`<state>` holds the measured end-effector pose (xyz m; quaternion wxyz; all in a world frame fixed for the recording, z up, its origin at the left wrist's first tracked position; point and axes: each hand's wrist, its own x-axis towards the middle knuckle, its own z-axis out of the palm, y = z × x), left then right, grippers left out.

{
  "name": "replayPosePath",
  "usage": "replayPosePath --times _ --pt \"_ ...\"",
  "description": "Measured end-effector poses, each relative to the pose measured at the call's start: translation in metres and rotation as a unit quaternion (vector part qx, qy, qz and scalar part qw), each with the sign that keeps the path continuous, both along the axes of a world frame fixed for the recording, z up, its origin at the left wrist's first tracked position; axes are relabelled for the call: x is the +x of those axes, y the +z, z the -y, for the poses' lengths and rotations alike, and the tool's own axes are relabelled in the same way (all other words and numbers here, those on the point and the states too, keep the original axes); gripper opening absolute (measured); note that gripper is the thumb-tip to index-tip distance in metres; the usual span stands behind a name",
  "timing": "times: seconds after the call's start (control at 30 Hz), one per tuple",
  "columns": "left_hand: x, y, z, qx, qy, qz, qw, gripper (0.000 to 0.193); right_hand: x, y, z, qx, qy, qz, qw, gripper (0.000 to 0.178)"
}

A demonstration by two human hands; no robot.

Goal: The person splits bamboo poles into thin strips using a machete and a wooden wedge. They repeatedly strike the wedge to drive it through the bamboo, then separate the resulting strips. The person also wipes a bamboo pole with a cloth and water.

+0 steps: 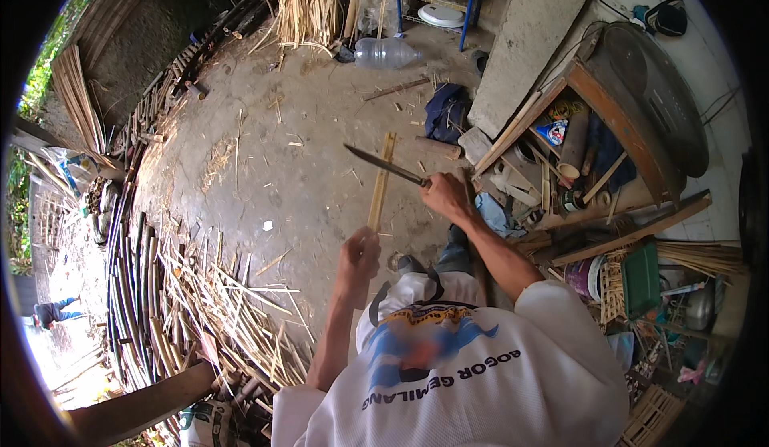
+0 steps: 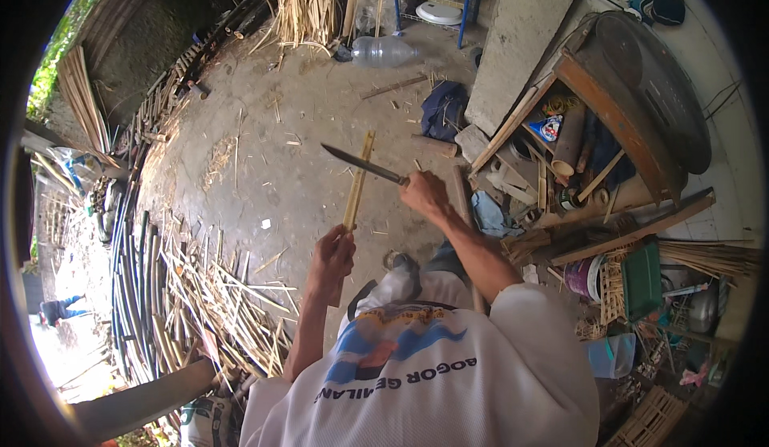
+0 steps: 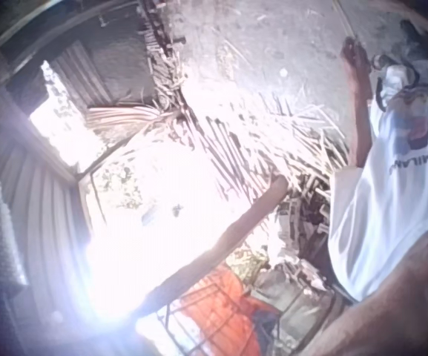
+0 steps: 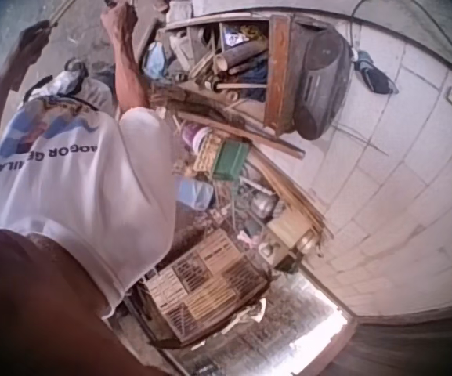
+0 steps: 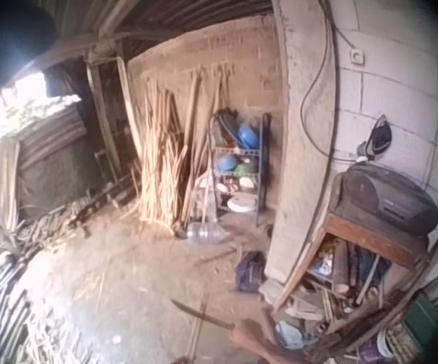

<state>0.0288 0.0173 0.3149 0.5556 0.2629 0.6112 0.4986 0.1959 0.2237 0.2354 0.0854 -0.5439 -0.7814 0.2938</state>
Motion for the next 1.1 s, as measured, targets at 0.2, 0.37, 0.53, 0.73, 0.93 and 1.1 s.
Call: replayPosePath --times 0.2,0.37,0.53,0.73,0.93,1.1 --pt "-0.003 -0.007 0.014 -0.018 0.001 0.026 1.0 0.028 0.021 0.009 -0.016 -0.028 0.039 0.068 0.997 0.028" --pt "-0.004 0.004 0.011 -0.01 -0.017 0.018 1.0 0.026 0.016 0.014 0.016 0.02 0.091 0.015 0.996 0.033" --pt "-0.002 -0.018 0.009 -0.007 -0.006 0.024 1.0 0.028 0.008 -0.014 0.0 0.036 0.043 0.036 0.998 0.03" --pt "-0.006 -0.024 0.011 0.005 -0.035 0.024 0.999 0.026 0.034 -0.029 -0.036 -0.01 0.012 0.089 0.996 0.032" --pt "-0.008 -0.019 0.02 -0.041 -0.071 0.036 0.996 0.032 0.052 -0.091 -0.034 0.056 -0.004 0.043 0.997 0.021" --pt "-0.029 -0.042 0.034 0.019 0.007 0.112 0.993 0.028 0.075 -0.105 -0.068 -0.178 -0.303 -0.151 0.924 0.028"
